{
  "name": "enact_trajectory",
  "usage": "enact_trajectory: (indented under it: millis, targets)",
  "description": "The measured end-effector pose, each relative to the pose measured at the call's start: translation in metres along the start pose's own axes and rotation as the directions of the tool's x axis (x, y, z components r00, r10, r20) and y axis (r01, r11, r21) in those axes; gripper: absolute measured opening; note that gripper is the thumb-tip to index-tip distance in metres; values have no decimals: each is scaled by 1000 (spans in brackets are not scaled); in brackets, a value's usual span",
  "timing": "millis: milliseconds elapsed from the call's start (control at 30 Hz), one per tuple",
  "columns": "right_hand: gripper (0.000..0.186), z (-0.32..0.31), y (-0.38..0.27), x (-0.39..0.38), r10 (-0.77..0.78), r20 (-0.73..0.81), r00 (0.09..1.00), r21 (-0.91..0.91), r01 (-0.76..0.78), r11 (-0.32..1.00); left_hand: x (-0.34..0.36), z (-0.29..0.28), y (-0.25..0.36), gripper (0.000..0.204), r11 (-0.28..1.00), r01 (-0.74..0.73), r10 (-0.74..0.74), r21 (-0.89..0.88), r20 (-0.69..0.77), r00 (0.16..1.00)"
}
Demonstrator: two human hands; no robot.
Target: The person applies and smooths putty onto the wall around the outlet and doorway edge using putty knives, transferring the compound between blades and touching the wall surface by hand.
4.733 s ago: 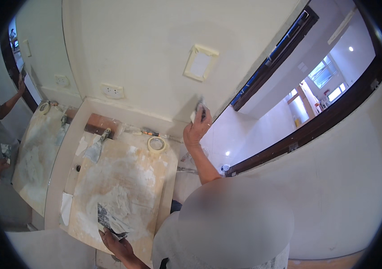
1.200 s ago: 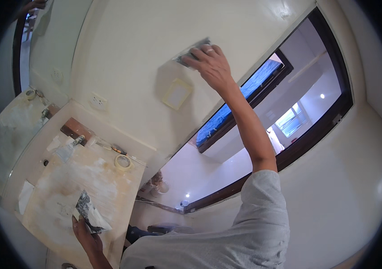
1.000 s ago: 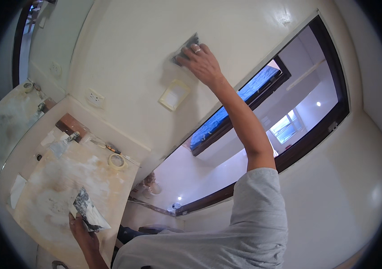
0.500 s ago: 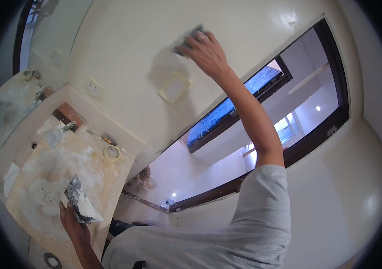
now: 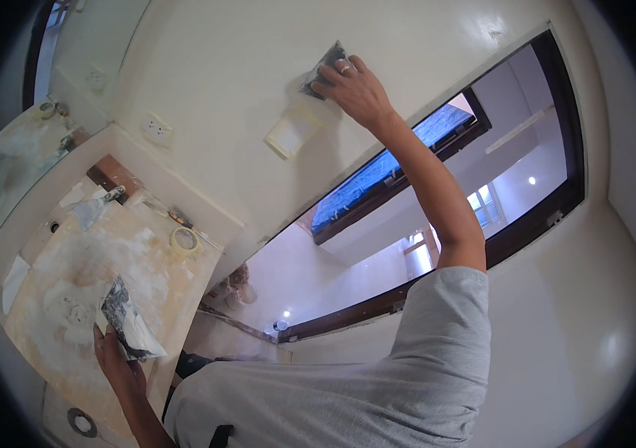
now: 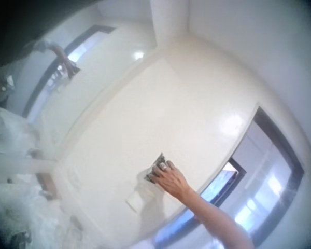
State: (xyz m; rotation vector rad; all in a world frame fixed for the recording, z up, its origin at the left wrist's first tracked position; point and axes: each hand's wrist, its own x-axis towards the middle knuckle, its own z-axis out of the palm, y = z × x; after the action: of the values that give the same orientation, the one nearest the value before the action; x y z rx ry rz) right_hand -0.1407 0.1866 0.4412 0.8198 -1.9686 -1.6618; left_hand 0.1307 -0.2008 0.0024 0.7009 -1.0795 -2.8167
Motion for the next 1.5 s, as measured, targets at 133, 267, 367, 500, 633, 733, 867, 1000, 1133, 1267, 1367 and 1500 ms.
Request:
enact_trajectory:
  millis: [133, 267, 367, 500, 633, 733, 867, 1000, 1133, 1267, 1367, 1500]
  targets:
    - [38, 3, -12, -46, 9, 32, 999, 15, -10, 1000, 0, 13, 3, 73, 998, -24, 26, -50, 25, 999]
    - [36, 10, -22, -102, 35, 48, 998, 45, -37, 998, -3, 19, 6, 73, 999, 23, -21, -44, 40, 999]
    - [33, 0, -25, -121, 43, 50, 998, 37, -45, 998, -1, 16, 7, 72, 999, 45, -45, -29, 8, 999]
    - [37, -27, -17, -83, 118, -29, 993, 79, -116, 990, 2, 13, 5, 71, 998, 45, -45, -39, 12, 999]
    - [35, -17, -3, -7, 125, -194, 973, 96, -108, 990, -2, 20, 8, 71, 997, 50, -49, -58, 18, 999]
    - [32, -7, -8, 42, 116, -151, 982, 57, -108, 992, 0, 15, 3, 71, 998, 35, -33, -52, 36, 999]
    - [33, 8, -14, 54, 54, -156, 986, 15, -52, 999, 0, 14, -2, 72, 999, 15, -17, -47, -29, 999]
    - [38, 12, -15, 21, 52, -83, 995, 11, -52, 999, 3, 7, -4, 75, 999, 31, -32, -17, -39, 999]
    - [34, 15, -20, -24, 16, -105, 994, -43, -21, 999, -3, 30, 12, 73, 997, 42, -45, -60, -39, 998]
    - [42, 15, -31, -63, 62, -35, 997, -51, -64, 997, 4, 36, 9, 69, 997, 33, -33, -64, 9, 999]
    - [47, 13, -41, -88, 104, 13, 995, -55, -103, 993, 4, 38, 9, 66, 996, 63, -63, -67, -8, 998]
    - [47, 6, -45, -119, 126, 81, 989, -67, -121, 990, 2, 33, 12, 63, 994, 80, -78, -75, 24, 997]
